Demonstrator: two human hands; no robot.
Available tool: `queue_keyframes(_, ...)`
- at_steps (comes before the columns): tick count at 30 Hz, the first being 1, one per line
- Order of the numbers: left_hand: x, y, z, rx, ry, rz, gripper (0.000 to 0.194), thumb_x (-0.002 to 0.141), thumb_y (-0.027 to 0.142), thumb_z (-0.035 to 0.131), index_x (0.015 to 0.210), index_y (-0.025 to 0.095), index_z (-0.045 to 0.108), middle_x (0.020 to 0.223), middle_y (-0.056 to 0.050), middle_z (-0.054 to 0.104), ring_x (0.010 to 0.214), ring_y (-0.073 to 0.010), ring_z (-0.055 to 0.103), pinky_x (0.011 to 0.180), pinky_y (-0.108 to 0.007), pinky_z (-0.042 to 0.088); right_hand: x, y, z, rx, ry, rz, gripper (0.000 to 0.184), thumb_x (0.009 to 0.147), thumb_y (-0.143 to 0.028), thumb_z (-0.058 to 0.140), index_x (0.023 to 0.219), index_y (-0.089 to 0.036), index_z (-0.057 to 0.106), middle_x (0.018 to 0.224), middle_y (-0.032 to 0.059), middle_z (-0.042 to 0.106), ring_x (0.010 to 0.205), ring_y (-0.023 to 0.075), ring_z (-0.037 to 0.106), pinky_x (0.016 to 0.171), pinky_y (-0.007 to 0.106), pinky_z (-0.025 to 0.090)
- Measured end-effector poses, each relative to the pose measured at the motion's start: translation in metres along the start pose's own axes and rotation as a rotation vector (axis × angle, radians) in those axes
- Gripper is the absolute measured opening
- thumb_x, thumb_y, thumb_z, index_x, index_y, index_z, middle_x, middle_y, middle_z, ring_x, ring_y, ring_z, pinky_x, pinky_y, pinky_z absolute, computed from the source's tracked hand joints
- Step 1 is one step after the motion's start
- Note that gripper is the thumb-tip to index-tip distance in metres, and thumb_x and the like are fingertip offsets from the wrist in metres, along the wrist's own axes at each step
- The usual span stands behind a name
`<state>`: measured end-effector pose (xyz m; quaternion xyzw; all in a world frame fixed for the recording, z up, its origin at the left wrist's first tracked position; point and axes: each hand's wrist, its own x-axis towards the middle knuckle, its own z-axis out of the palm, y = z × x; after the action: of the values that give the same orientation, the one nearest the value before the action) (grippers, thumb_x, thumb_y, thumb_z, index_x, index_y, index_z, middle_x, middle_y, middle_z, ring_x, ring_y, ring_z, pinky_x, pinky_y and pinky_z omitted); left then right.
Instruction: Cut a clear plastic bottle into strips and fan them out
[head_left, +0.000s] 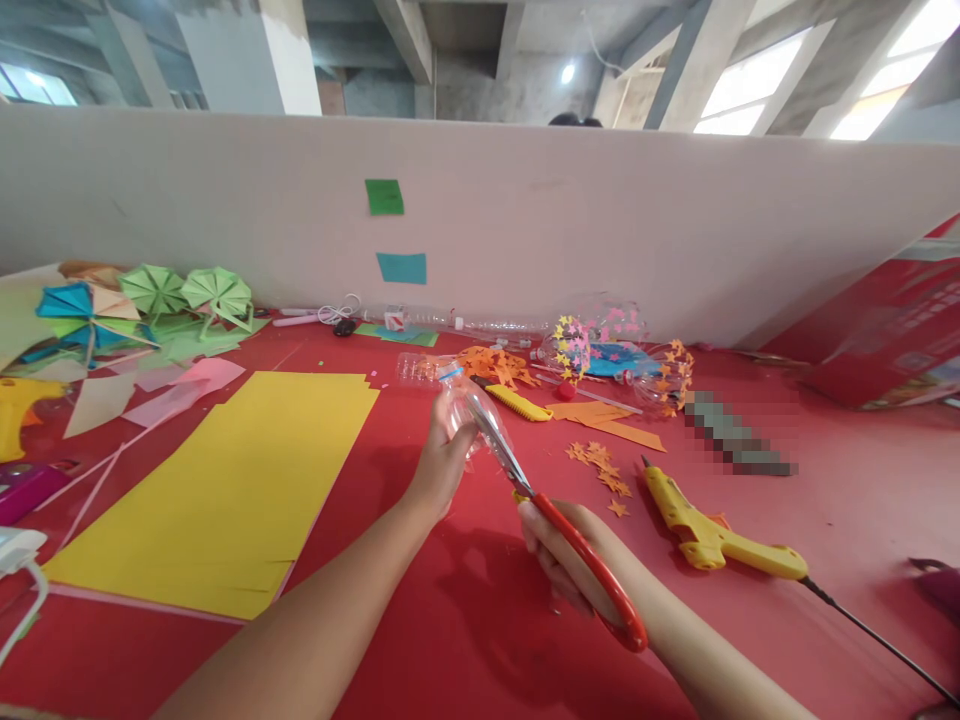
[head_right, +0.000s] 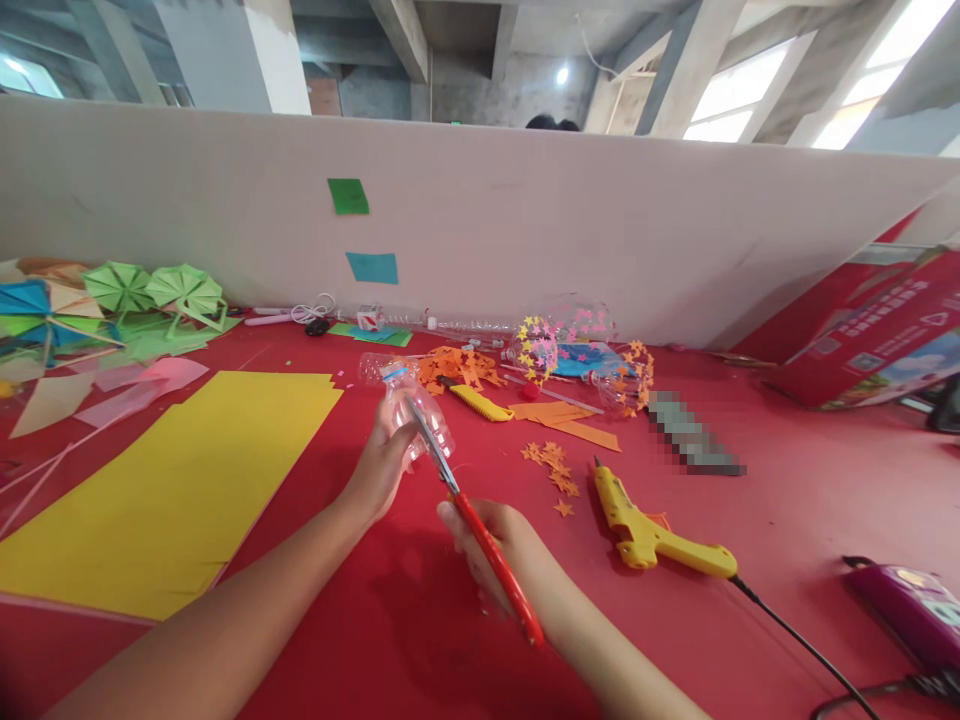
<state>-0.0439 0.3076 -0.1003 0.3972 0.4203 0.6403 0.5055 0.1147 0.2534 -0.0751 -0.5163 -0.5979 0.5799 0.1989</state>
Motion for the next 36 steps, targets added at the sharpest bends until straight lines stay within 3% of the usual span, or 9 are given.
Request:
queue_keyframes(10, 0.0, 0.002, -0.003, 0.058, -0.012, 0.028, 0.063, 0.077, 0.049, 0.062, 0.132, 0.026, 0.039, 0.139, -0.01, 0.044, 0.123, -0.0275, 0.047, 0.093, -0.036, 0.045, 0.001, 0.0, 0.003, -0.075, 0.071, 0.032, 0.059, 0.072, -0.075, 0.05, 0.057, -0.022, 0.03, 0.036, -0.0107, 0.028, 0.025, 0.0053, 0.032, 0.028, 0.018, 0.024)
queue_keyframes(18, -0.003, -0.003, 0.0, 0.038, -0.079, 0.023, 0.061, 0.079, 0.043, 0.063, 0.133, 0.027, 0.038, 0.141, -0.009, 0.045, 0.125, -0.0269, 0.047, 0.096, -0.037, 0.045, 0.002, 0.002, -0.001, -0.006, 0.02, -0.059, 0.056, 0.075, -0.076, 0.046, 0.063, -0.022, 0.037, 0.04, -0.0119, 0.033, 0.03, 0.0043, 0.03, 0.037, 0.02, 0.036)
queue_keyframes(22, -0.002, -0.008, 0.001, 0.001, -0.057, 0.022, 0.06, 0.079, 0.038, 0.064, 0.132, 0.028, 0.039, 0.144, -0.009, 0.043, 0.128, -0.0267, 0.045, 0.1, -0.037, 0.041, 0.0, -0.002, -0.001, -0.005, 0.036, -0.029, 0.055, 0.076, -0.074, 0.046, 0.063, -0.022, 0.036, 0.037, -0.0124, 0.031, 0.028, 0.0042, 0.028, 0.036, 0.02, 0.033)
queue_keyframes(25, -0.003, -0.005, 0.001, -0.031, -0.044, 0.04, 0.057, 0.077, 0.037, 0.066, 0.129, 0.026, 0.043, 0.138, -0.01, 0.048, 0.127, -0.0282, 0.046, 0.097, -0.036, 0.043, -0.001, -0.003, 0.0, -0.006, 0.046, -0.016, 0.053, 0.077, -0.071, 0.048, 0.062, -0.023, 0.035, 0.037, -0.0123, 0.03, 0.027, 0.0046, 0.028, 0.034, 0.021, 0.033)
queue_keyframes(31, -0.005, 0.002, 0.0, 0.006, -0.038, 0.041, 0.056, 0.076, 0.038, 0.068, 0.125, 0.024, 0.046, 0.098, -0.01, 0.064, 0.114, -0.0301, 0.054, 0.092, -0.039, 0.045, -0.002, -0.004, 0.003, -0.012, 0.082, 0.028, 0.052, 0.076, -0.07, 0.05, 0.06, -0.023, 0.032, 0.036, -0.0116, 0.029, 0.025, 0.0056, 0.03, 0.03, 0.02, 0.03)
queue_keyframes(36, -0.002, 0.0, -0.002, 0.029, -0.049, 0.086, 0.057, 0.076, 0.042, 0.067, 0.125, 0.024, 0.045, 0.105, -0.009, 0.064, 0.114, -0.029, 0.054, 0.095, -0.038, 0.043, -0.001, -0.002, 0.001, -0.003, 0.064, -0.015, 0.054, 0.076, -0.072, 0.049, 0.061, -0.023, 0.032, 0.036, -0.0122, 0.028, 0.027, 0.0049, 0.028, 0.033, 0.02, 0.029)
